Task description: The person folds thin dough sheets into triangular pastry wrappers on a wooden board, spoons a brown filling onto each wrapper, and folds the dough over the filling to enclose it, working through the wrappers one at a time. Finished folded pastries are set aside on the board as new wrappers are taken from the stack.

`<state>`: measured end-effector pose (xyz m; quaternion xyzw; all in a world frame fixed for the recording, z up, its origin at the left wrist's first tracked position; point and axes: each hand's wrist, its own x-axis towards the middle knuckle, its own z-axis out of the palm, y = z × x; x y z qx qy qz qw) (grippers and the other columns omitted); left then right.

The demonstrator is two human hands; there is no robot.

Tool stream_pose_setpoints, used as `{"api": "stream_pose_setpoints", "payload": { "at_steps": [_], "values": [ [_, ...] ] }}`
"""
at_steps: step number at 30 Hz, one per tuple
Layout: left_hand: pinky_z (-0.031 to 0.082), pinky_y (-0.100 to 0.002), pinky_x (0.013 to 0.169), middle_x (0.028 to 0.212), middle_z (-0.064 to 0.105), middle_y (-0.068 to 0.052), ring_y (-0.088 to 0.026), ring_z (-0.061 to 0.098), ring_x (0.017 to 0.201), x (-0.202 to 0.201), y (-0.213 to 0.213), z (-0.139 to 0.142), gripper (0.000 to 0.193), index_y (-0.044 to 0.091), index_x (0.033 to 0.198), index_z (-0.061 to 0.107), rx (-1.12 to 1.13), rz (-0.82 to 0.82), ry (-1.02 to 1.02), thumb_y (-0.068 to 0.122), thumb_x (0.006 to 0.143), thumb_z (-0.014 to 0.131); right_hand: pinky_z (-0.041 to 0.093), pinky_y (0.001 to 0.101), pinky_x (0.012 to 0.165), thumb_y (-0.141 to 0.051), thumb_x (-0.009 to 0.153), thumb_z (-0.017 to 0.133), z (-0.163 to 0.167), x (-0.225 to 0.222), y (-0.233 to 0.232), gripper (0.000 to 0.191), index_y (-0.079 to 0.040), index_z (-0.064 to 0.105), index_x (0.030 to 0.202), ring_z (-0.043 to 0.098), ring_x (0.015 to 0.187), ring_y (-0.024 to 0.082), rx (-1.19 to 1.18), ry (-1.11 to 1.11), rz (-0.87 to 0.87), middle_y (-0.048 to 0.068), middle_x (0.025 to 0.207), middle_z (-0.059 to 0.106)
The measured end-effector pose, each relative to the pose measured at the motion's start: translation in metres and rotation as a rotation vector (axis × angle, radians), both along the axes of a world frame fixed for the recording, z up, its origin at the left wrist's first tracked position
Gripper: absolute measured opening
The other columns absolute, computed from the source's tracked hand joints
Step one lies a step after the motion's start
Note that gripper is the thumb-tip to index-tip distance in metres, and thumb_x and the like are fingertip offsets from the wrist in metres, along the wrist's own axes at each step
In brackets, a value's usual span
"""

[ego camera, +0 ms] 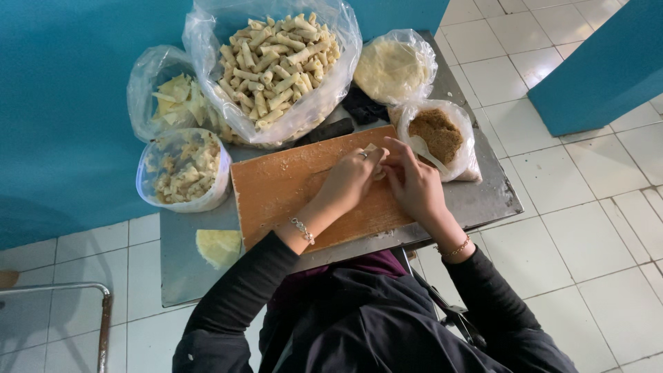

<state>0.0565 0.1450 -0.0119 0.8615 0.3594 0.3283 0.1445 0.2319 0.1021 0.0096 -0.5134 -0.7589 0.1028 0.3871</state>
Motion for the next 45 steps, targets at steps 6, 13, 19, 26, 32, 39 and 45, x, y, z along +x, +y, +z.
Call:
{"api": "stream_pose_setpoints", "payload": {
  "at_steps": [6, 13, 19, 26, 32, 39, 45],
  "values": [
    [0.058, -0.042, 0.085, 0.104, 0.074, -0.013, -0.032, 0.072, 0.094, -0.017, 0.017, 0.0, 0.046, 0.003, 0.122, 0.064, 0.112, -0.213, 0.043, 0.013, 0.079, 0.075, 0.061, 0.0386, 0.079, -0.008, 0.093, 0.069, 0.024, 0.016, 0.008, 0.07, -0.014, 0.038, 0.155, 0.076, 0.091, 0.029, -0.178, -0.108, 0.131, 0.007, 0.103, 0.079],
    [0.058, -0.041, 0.082, 0.097, 0.075, -0.011, -0.029, 0.073, 0.089, -0.021, 0.023, -0.003, 0.015, 0.01, 0.105, 0.071, 0.144, -0.144, 0.049, 0.013, 0.09, 0.073, 0.062, 0.0339, 0.079, -0.016, 0.083, 0.08, 0.037, 0.022, 0.018, 0.081, -0.018, 0.041, 0.153, 0.078, 0.09, 0.023, -0.263, -0.113, 0.257, 0.005, 0.101, 0.08],
    [0.057, -0.042, 0.075, 0.09, 0.075, -0.012, -0.03, 0.074, 0.084, -0.019, 0.02, 0.002, 0.017, 0.009, 0.106, 0.069, -0.022, -0.069, -0.123, 0.012, 0.089, 0.07, 0.062, 0.0319, 0.077, -0.015, 0.087, 0.077, 0.02, 0.023, 0.028, 0.057, -0.013, 0.056, 0.14, 0.078, 0.088, 0.021, -0.089, -0.126, 0.249, 0.003, 0.098, 0.08],
    [0.056, -0.042, 0.07, 0.084, 0.073, -0.014, -0.032, 0.072, 0.079, -0.015, 0.017, 0.009, 0.023, 0.006, 0.106, 0.069, -0.051, -0.058, -0.117, 0.018, 0.089, 0.076, 0.061, 0.0315, 0.072, -0.012, 0.086, 0.075, 0.003, 0.027, 0.046, 0.019, -0.006, 0.072, 0.105, 0.078, 0.081, 0.022, -0.144, -0.108, 0.203, 0.008, 0.09, 0.078],
    [0.055, -0.043, 0.075, 0.09, 0.071, -0.013, -0.032, 0.07, 0.087, -0.007, 0.023, 0.001, 0.013, 0.007, 0.097, 0.072, -0.011, -0.005, -0.118, 0.01, 0.084, 0.077, 0.058, 0.0362, 0.068, -0.02, 0.084, 0.077, 0.004, 0.022, 0.054, 0.014, -0.009, 0.076, 0.091, 0.074, 0.075, 0.025, -0.104, -0.173, 0.164, 0.009, 0.083, 0.075],
    [0.051, -0.04, 0.069, 0.098, 0.054, -0.009, -0.026, 0.062, 0.081, -0.009, 0.025, 0.006, 0.006, 0.008, 0.086, 0.074, -0.065, 0.071, -0.043, 0.008, 0.081, 0.077, 0.053, 0.041, 0.065, -0.025, 0.083, 0.08, 0.014, 0.016, 0.047, 0.014, -0.012, 0.078, 0.087, 0.066, 0.069, 0.028, -0.14, -0.241, 0.075, 0.007, 0.09, 0.066],
    [0.045, -0.037, 0.086, 0.113, 0.06, -0.006, -0.022, 0.057, 0.103, -0.011, 0.016, 0.009, 0.005, 0.007, 0.087, 0.072, 0.488, 0.125, 0.191, 0.006, 0.083, 0.074, 0.056, 0.0404, 0.076, -0.012, 0.088, 0.073, 0.004, 0.017, 0.036, 0.007, -0.01, 0.07, 0.095, 0.068, 0.087, 0.027, 0.063, -0.218, 0.141, 0.004, 0.095, 0.069]
  ]
}}
